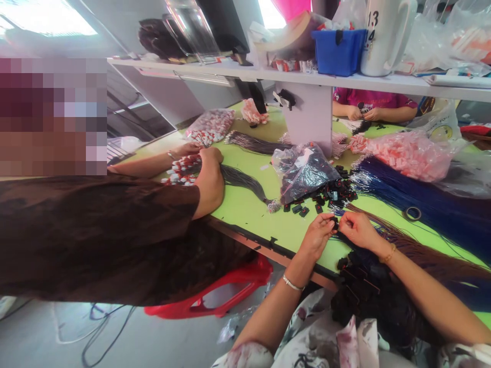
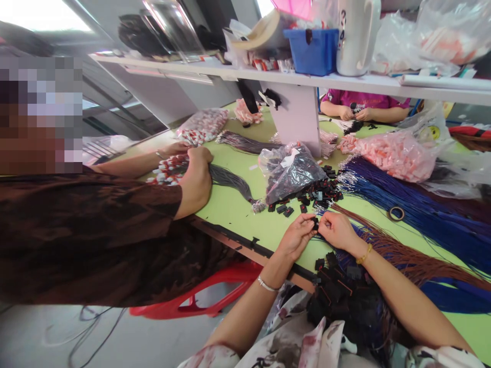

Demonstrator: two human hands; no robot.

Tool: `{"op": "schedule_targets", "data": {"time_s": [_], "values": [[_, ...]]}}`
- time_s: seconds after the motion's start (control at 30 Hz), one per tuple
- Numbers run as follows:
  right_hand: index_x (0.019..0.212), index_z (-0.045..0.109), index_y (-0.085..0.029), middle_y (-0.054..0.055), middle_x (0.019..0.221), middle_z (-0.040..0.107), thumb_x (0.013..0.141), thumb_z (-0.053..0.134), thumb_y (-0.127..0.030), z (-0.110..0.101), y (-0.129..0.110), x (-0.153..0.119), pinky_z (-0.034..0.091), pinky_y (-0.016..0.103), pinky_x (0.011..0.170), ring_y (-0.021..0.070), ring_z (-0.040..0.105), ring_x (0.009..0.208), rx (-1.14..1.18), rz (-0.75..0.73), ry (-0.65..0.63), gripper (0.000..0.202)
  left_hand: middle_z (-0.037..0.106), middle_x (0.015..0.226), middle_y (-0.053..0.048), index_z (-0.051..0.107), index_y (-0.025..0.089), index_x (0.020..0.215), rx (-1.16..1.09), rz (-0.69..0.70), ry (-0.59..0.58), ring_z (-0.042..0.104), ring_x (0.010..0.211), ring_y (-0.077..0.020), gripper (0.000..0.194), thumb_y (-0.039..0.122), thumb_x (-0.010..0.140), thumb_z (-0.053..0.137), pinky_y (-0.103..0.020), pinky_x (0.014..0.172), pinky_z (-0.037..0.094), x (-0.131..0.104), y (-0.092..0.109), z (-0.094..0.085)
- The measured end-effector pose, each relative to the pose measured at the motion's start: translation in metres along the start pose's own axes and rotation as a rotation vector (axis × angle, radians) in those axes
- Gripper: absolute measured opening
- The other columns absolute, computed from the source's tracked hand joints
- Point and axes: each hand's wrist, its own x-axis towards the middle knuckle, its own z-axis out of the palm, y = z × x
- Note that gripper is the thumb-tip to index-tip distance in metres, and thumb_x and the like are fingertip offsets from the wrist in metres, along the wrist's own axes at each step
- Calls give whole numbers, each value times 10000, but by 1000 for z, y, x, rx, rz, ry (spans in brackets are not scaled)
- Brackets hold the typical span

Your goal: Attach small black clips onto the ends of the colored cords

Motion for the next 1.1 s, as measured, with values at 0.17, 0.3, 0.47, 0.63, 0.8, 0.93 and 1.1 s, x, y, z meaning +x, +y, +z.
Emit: {"op": "schedule_targets", "data": {"time_s": [0.17, 0.3, 0.47, 0.63, 0.8, 0.93, 1.1], "values": [[653, 534, -167, -14, 600, 530, 804, 475, -176, -2, 1, 0, 278, 214, 519, 95, 419, 539, -6, -75, -18, 163, 585, 707, 5, 621, 145, 838, 55, 6, 55, 528, 605, -76, 365, 260, 550, 812, -217, 595, 434, 0, -1, 2], [636, 522, -167, -21, 577, 509, 799, 482, -172, 3, 2, -3, 261, 212, 503, 92, 403, 522, -18, -57, -28, 168, 588, 696, 5, 628, 140, 824, 70, -1, 64, 528, 595, -77, 360, 262, 540, 813, -217, 588, 434, 0, -2, 3], [649, 560, -164, -18, 581, 538, 806, 480, -197, -1, 12, 0, 278, 208, 505, 97, 424, 526, -19, -32, -63, 179, 590, 689, 1, 633, 149, 804, 143, 7, 95, 527, 605, -85, 315, 263, 561, 797, -223, 586, 436, -1, -7, 4], [785, 625, -174, 21, 735, 630, 797, 521, -234, -31, 45, 20, 298, 223, 559, 124, 498, 623, -328, 203, 32, 121, 589, 696, -5, 639, 152, 823, 139, -5, 67, 537, 637, -101, 318, 274, 572, 791, -239, 604, 455, 0, -6, 3], [736, 621, -189, 32, 756, 645, 797, 501, -206, -40, 65, 26, 264, 240, 561, 143, 516, 661, -529, 265, -77, 136, 585, 701, -2, 642, 151, 820, 122, -31, 52, 537, 636, -98, 334, 278, 556, 803, -243, 610, 459, 1, -3, 2], [761, 598, -173, 54, 745, 641, 825, 452, -188, -41, 65, 23, 259, 254, 562, 148, 511, 637, -565, 275, -39, 160, 585, 709, -4, 637, 149, 828, 116, -36, 36, 538, 640, -99, 337, 277, 563, 800, -246, 616, 461, 2, -2, 1], [759, 567, -168, 24, 690, 616, 808, 466, -225, -42, 53, 28, 302, 235, 559, 131, 499, 592, -349, 231, 76, 126, 581, 726, -2, 628, 156, 841, 66, -18, 17, 537, 652, -94, 325, 261, 581, 792, -238, 633, 457, 6, -2, 3]]}}
